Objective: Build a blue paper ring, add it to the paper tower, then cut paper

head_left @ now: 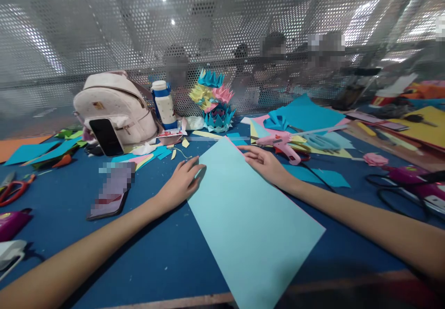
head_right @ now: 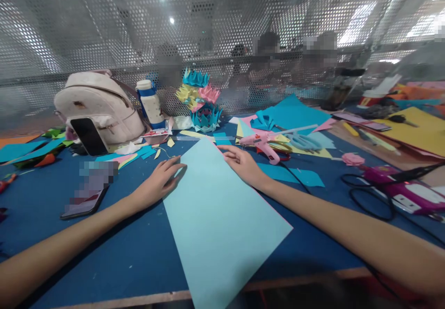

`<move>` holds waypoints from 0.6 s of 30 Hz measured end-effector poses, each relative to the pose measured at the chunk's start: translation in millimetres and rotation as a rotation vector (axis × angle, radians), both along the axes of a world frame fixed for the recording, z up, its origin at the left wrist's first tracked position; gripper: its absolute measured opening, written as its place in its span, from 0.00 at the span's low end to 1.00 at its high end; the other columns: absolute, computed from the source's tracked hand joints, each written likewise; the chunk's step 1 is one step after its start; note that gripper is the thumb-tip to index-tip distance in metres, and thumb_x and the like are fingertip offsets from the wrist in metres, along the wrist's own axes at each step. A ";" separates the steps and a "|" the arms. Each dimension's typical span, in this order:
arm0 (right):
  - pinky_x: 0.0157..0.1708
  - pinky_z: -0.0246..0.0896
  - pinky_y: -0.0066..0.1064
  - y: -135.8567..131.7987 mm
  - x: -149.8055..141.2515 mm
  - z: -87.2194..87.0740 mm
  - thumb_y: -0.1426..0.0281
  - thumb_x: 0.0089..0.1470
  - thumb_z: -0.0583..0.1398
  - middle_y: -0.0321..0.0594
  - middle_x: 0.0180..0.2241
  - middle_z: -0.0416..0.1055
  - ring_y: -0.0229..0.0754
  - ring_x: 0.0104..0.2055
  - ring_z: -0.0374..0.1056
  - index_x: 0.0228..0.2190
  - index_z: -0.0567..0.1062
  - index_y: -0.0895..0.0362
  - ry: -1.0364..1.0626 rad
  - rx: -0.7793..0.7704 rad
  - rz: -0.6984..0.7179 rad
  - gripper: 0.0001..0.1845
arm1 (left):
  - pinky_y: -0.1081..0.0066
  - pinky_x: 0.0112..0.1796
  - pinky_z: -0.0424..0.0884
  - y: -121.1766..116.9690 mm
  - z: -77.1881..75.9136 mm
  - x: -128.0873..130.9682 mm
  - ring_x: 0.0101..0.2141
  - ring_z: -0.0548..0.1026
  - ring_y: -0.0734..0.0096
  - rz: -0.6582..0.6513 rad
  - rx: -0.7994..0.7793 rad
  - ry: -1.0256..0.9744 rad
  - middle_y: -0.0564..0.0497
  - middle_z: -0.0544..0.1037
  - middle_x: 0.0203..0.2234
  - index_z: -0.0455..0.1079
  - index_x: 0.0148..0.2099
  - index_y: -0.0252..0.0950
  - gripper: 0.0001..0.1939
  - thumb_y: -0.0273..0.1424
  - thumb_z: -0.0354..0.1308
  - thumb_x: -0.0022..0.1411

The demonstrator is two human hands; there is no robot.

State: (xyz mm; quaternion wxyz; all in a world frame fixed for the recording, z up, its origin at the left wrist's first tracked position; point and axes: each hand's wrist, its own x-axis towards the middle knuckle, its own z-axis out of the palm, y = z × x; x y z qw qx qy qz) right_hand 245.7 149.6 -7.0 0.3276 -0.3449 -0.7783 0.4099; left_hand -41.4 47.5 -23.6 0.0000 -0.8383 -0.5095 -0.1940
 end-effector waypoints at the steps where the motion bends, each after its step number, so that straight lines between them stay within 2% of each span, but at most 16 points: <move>1: 0.47 0.71 0.42 -0.3 -0.2 0.0 0.60 0.59 0.57 0.48 0.46 0.76 0.50 0.47 0.74 0.57 0.67 0.59 0.008 0.015 -0.006 0.28 | 0.49 0.62 0.56 -0.9 1.0 0.6 0.65 0.57 0.52 0.000 0.006 0.005 0.34 0.60 0.63 0.61 0.62 0.34 0.20 0.22 0.46 0.69; 5: 0.51 0.70 0.42 0.3 -0.7 -1.9 0.61 0.59 0.58 0.48 0.53 0.71 0.50 0.53 0.71 0.58 0.67 0.56 0.038 0.093 -0.003 0.28 | 0.50 0.59 0.62 -3.5 4.6 2.6 0.63 0.60 0.52 -0.009 0.050 0.002 0.36 0.62 0.61 0.63 0.59 0.36 0.19 0.20 0.47 0.68; 8: 0.48 0.72 0.41 1.9 -0.7 -4.6 0.61 0.59 0.58 0.47 0.57 0.68 0.51 0.55 0.69 0.59 0.66 0.53 0.037 0.137 0.005 0.28 | 0.49 0.58 0.63 -3.9 5.7 3.0 0.61 0.61 0.52 -0.024 0.087 0.000 0.37 0.62 0.60 0.64 0.57 0.37 0.19 0.18 0.48 0.67; 14: 0.42 0.74 0.37 1.0 0.7 -3.5 0.62 0.60 0.57 0.46 0.58 0.65 0.50 0.54 0.68 0.60 0.66 0.51 0.013 0.274 -0.018 0.27 | 0.49 0.57 0.64 -3.6 5.4 2.6 0.60 0.62 0.53 -0.032 0.104 -0.011 0.38 0.62 0.59 0.64 0.55 0.37 0.19 0.17 0.48 0.66; 18: 0.46 0.72 0.41 -5.5 0.7 1.4 0.66 0.62 0.57 0.46 0.58 0.64 0.49 0.54 0.67 0.58 0.68 0.50 0.062 0.453 -0.064 0.23 | 0.49 0.56 0.65 -3.6 4.9 2.8 0.59 0.63 0.52 -0.036 0.099 -0.031 0.39 0.63 0.59 0.65 0.55 0.37 0.18 0.18 0.48 0.66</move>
